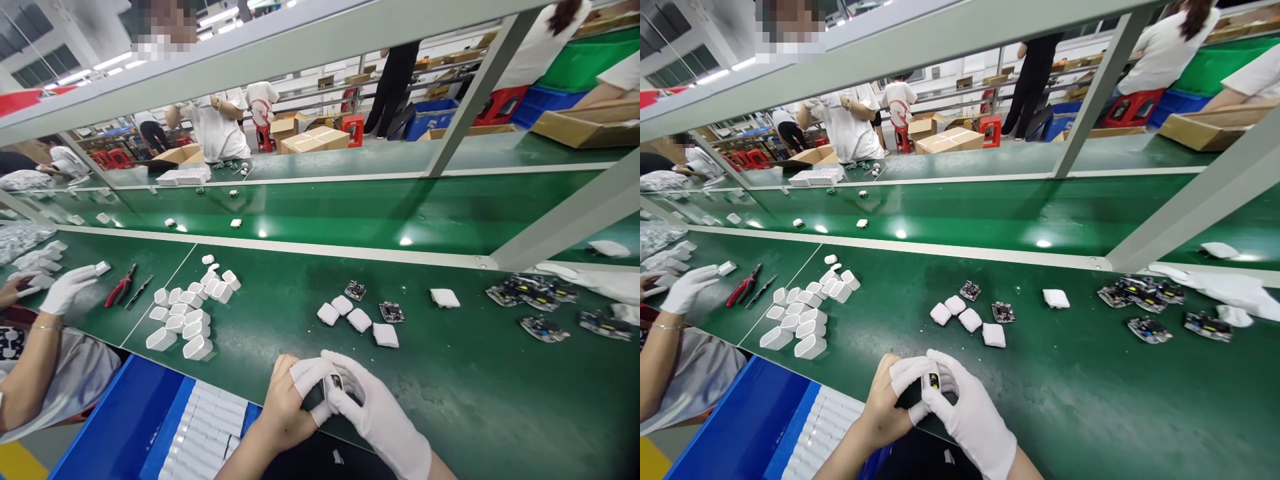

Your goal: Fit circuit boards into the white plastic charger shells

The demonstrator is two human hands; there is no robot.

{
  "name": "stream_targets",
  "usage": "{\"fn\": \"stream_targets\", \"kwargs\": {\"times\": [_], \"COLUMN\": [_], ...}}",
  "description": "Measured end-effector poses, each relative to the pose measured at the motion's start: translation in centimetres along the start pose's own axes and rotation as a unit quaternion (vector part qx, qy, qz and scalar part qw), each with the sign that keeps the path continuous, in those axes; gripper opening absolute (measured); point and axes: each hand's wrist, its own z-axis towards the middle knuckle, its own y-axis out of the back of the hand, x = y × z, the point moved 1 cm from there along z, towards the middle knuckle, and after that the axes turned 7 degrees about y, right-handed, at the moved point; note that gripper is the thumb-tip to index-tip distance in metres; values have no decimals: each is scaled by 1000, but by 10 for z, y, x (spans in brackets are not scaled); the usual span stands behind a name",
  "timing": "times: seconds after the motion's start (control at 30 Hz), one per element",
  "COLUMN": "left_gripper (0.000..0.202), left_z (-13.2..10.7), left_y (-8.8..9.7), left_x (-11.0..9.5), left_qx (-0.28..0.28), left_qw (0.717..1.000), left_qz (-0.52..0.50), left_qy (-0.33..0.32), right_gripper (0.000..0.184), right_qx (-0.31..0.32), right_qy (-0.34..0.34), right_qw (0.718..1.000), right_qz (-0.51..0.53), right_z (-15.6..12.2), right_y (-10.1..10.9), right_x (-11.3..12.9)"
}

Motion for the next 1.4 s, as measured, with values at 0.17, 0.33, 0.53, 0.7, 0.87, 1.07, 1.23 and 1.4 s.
{"fn": "stream_targets", "kwargs": {"times": [0.17,0.33,0.53,0.7,0.87,1.07,1.23,1.4], "left_gripper": [53,48,50,65,62,56,53,53], "left_z": [1,7,7,2,3,5,8,11], "left_y": [2,5,5,1,0,2,6,2], "left_x": [-9,-10,-10,-17,-25,-35,-47,-55], "left_qx": [-3,26,82,150,189,168,134,169], "left_qw": [1000,994,935,861,823,850,884,886], "left_qz": [7,-91,-268,-388,-434,-398,-353,-337], "left_qy": [2,57,219,293,316,302,275,269], "right_gripper": [34,47,47,25,13,14,20,16], "right_qx": [-49,-13,41,90,67,65,30,39], "right_qy": [24,81,350,374,374,384,390,397], "right_qw": [998,992,882,862,850,852,859,834], "right_qz": [-10,-91,-314,-330,-364,-350,-331,-381], "right_z": [0,-9,-24,-26,-30,-33,-36,-42], "right_y": [-2,9,21,14,7,15,22,22], "right_x": [-9,-12,24,43,47,42,45,57]}}
